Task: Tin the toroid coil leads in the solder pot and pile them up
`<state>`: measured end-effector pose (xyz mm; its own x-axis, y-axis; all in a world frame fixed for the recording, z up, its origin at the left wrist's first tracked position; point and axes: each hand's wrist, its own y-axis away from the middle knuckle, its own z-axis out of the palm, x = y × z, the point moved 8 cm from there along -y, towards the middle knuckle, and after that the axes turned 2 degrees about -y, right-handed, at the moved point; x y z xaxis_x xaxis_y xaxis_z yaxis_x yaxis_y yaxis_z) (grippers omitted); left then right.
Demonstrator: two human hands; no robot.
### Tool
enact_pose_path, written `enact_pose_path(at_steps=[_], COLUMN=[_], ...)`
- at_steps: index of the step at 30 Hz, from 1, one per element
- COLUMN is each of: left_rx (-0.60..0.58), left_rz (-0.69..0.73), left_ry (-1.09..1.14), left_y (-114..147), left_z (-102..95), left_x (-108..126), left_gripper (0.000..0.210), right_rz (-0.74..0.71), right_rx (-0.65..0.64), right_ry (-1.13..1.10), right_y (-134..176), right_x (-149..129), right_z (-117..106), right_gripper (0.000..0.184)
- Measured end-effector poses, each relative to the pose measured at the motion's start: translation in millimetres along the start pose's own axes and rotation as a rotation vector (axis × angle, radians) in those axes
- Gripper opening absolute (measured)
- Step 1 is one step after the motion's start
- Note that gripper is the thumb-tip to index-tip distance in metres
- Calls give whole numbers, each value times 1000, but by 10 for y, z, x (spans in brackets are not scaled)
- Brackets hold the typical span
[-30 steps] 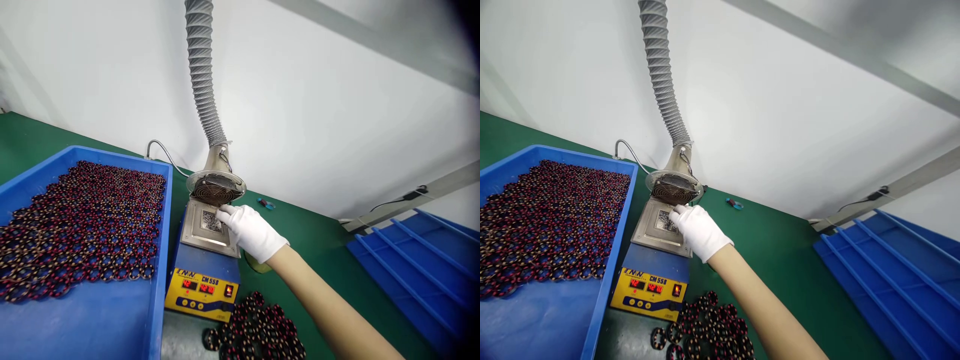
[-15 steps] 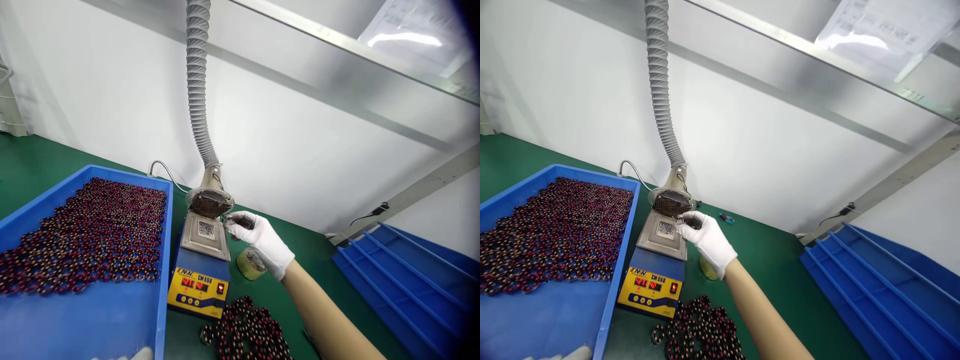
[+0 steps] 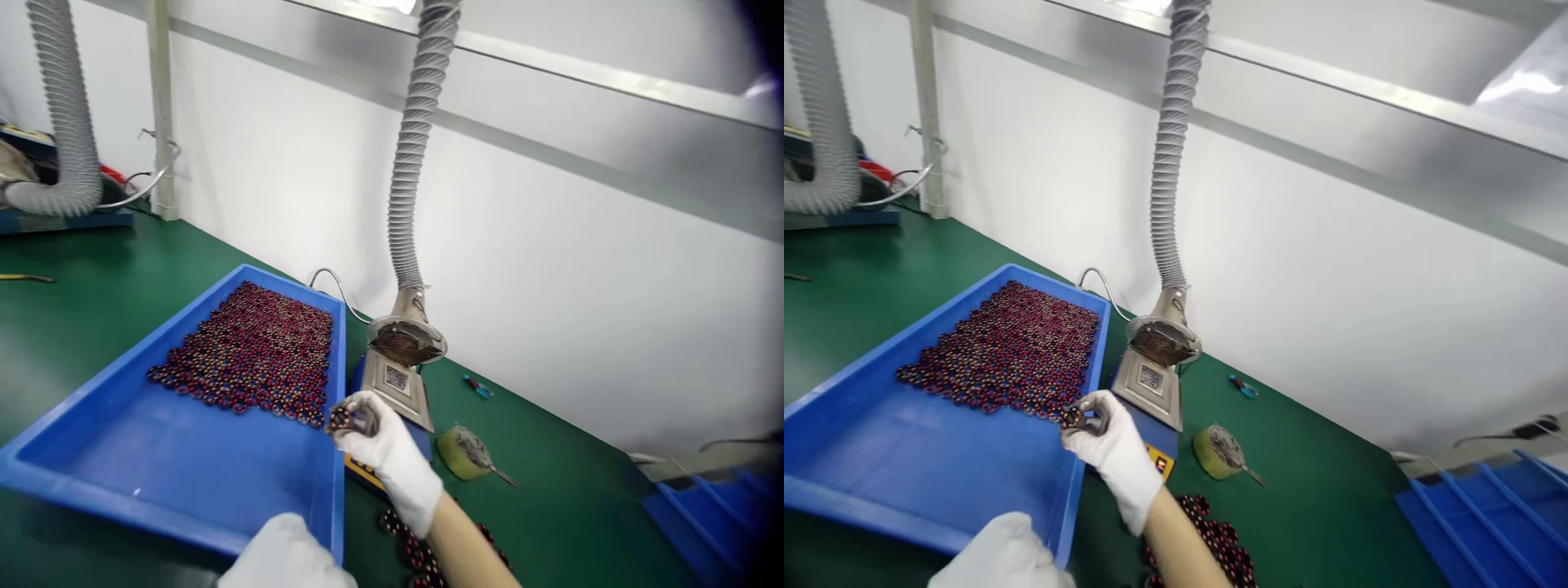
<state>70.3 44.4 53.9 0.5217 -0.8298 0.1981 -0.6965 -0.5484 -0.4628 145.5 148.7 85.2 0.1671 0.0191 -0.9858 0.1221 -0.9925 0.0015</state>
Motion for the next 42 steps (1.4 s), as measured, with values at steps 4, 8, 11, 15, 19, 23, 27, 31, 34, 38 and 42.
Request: enact_pose_path(at_steps=[4,8,11,15,19,23,27,31,34,38,42], left_rx=[18,47,57,45,20,-17,-61,-141,-122,161,547], left_rz=[-25,20,-18,-101,-112,-99,-86,-121,-259,-319,-63], left_ry=[-24,-20,-11,16,97,162,168,135,184,240,77], left_y=[-26,-44,-19,43,49,32,41,82,68,-229,-658], left_z=[99,34,-40,-92,-136,-187,-165,-88,-156,-567,-1066], left_x=[17,58,63,52,46,35,39,36,-38,-9,373], left_gripper=[35,30,27,27,27,26,27,26,16,32,48], right_rz=[-201,-291,-370,-398,-378,-68,104,87,-15,-221,-430], right_rx=[-229,-357,-299,-131,138,262,292,387,404,453,456], right_ry=[862,1111,1198,1217,1077,956,996,839,616,248,-338], right_y=[-141,-299,-422,-383,98,773,1145,1087,953,911,1011], right_x=[253,361,196,-205,-435,128,759,819,524,-60,-426], right_z=[906,1428,1472,1081,265,-448,-608,-621,-689,-816,-835], right_gripper=[24,7,19,41,27,21,22,9,7,14,36])
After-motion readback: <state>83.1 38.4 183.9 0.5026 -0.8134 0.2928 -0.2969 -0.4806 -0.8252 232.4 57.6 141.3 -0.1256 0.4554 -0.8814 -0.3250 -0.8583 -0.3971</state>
